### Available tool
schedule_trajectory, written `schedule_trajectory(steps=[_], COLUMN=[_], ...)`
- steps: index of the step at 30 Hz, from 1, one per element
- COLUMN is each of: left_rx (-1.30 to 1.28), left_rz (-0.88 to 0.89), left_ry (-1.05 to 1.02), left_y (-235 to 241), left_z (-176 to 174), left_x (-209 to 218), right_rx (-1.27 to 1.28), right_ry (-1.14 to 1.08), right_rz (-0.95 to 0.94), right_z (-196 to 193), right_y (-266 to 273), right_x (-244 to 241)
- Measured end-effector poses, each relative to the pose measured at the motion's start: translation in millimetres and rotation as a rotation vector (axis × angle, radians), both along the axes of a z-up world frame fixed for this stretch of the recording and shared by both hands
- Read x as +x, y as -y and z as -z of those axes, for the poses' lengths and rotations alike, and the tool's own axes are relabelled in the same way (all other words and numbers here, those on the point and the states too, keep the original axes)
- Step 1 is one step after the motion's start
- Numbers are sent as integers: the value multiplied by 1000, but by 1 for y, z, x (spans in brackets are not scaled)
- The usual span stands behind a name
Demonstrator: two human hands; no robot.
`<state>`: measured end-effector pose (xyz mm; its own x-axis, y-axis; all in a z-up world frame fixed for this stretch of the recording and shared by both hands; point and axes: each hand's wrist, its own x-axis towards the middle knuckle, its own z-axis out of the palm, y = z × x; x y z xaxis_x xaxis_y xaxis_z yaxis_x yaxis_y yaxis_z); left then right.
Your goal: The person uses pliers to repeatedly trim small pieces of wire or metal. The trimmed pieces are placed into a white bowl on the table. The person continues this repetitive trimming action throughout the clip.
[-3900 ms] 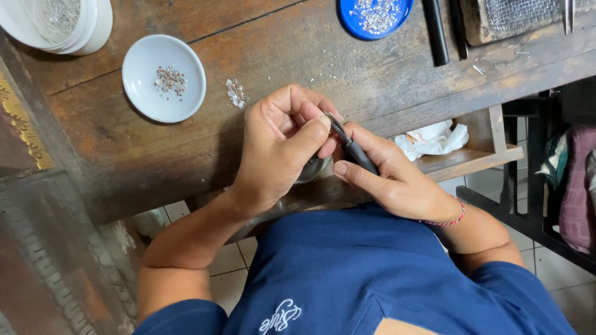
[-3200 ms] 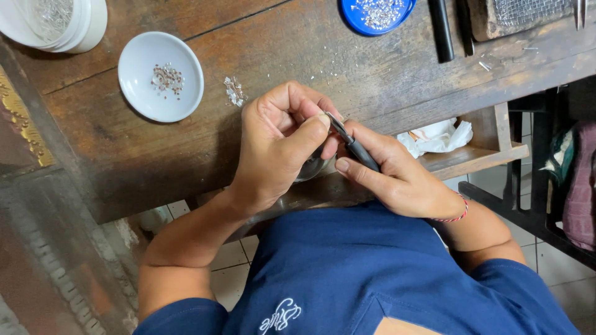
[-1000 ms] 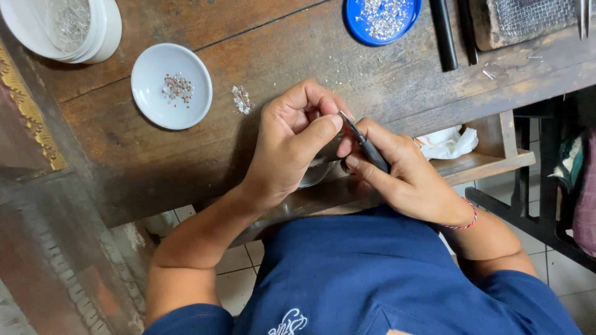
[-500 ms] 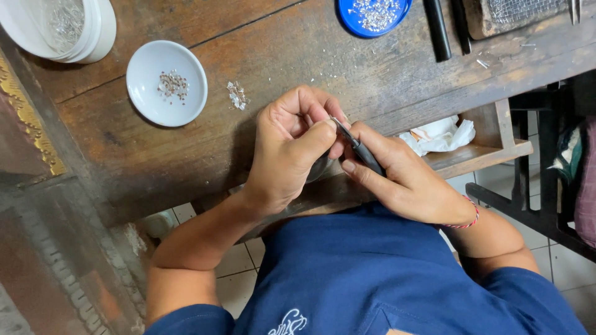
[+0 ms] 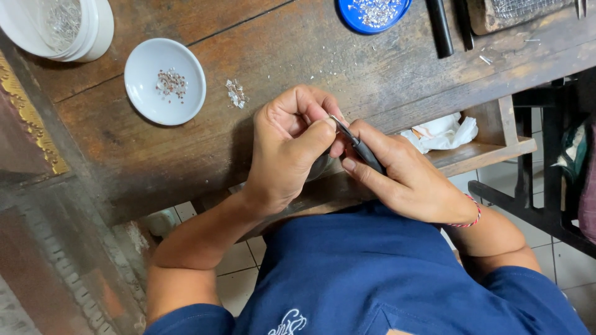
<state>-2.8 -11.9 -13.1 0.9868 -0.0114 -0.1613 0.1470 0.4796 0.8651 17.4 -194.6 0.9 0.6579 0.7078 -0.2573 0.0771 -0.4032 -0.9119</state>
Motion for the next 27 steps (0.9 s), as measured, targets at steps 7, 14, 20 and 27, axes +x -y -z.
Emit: schedule_trajectory(steps=[7, 14, 20, 27], left_rx=[26, -4, -28, -58], left_rz=[-12, -5, 1, 147], left_ry=[8, 43, 43, -15], left_y=[0, 0, 0, -14], left_z=[2, 4, 6, 4], left_x=[0, 2, 6, 16], right_rx=[15, -18, -6, -30], right_ry=[1, 31, 52, 9], right_rz=[-10, -6, 18, 7], right_z=[1, 3, 13, 8], right_y=[0, 0, -2, -1], right_x=[1, 3, 3, 10])
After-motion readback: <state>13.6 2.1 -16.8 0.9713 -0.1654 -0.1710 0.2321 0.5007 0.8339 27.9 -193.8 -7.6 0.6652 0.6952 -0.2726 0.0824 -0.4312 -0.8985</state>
